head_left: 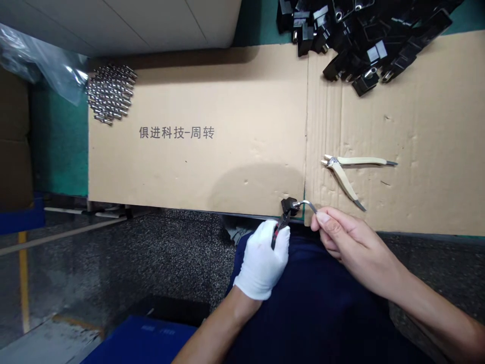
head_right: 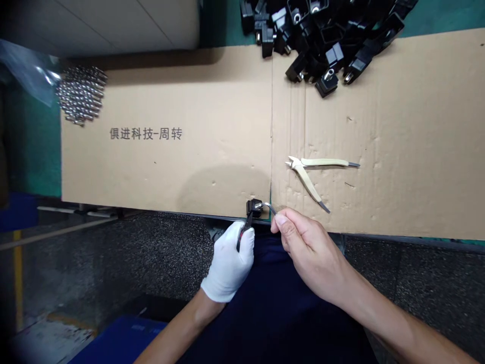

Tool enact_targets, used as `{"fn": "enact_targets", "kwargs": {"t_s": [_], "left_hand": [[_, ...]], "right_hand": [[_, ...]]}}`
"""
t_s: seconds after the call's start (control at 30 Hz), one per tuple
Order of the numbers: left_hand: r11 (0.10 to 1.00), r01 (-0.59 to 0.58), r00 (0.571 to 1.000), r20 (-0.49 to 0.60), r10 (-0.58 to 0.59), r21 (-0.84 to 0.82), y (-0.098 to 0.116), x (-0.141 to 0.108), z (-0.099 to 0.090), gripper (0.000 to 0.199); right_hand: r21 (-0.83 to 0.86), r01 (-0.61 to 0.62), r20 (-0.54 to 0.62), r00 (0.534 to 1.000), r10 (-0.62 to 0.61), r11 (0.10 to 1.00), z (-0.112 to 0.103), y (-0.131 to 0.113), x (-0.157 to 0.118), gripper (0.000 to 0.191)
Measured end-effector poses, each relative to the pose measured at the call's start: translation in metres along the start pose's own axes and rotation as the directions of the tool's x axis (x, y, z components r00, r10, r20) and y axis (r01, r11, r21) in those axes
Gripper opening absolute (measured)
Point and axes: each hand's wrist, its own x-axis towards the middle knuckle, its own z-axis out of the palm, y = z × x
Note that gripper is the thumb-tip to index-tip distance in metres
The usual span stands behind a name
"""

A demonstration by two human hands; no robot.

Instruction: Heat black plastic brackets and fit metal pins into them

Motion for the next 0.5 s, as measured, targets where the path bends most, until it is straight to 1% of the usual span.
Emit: {"fn": "enact_targets", "kwargs": {"t_s": [0.13,0.2,0.3,0.4,0.5], "left_hand": [[0.997,-0.027,0.999,-0.02,0.028,0.069,-0.002,-0.001,0.002,0.021],[0.991,-0.052,0.998,-0.029,0.056,0.12,-0.005,-0.001,0.002,0.023],[0.979,-0.088,0.996,-0.007,0.091,0.186,-0.011,0.0,-0.001,0.028],[0.973,-0.097,0.995,0.026,0.093,0.21,-0.016,0.002,-0.004,0.032],[0.979,-0.071,0.997,0.037,0.065,0.189,-0.017,0.004,-0.008,0.034]], "right_hand": [[-0.192,0.038,0.017,0.999,-0.036,0.981,-0.011,-0.012,0.004,0.043],[-0.313,0.076,0.05,0.997,-0.063,0.947,-0.017,-0.02,0.007,0.042],[-0.456,0.124,0.116,0.99,-0.079,0.881,-0.025,-0.033,0.012,0.042],[-0.528,0.164,0.187,0.98,-0.074,0.833,-0.03,-0.045,0.019,0.043],[-0.549,0.199,0.239,0.968,-0.076,0.812,-0.032,-0.049,0.025,0.044]]}}
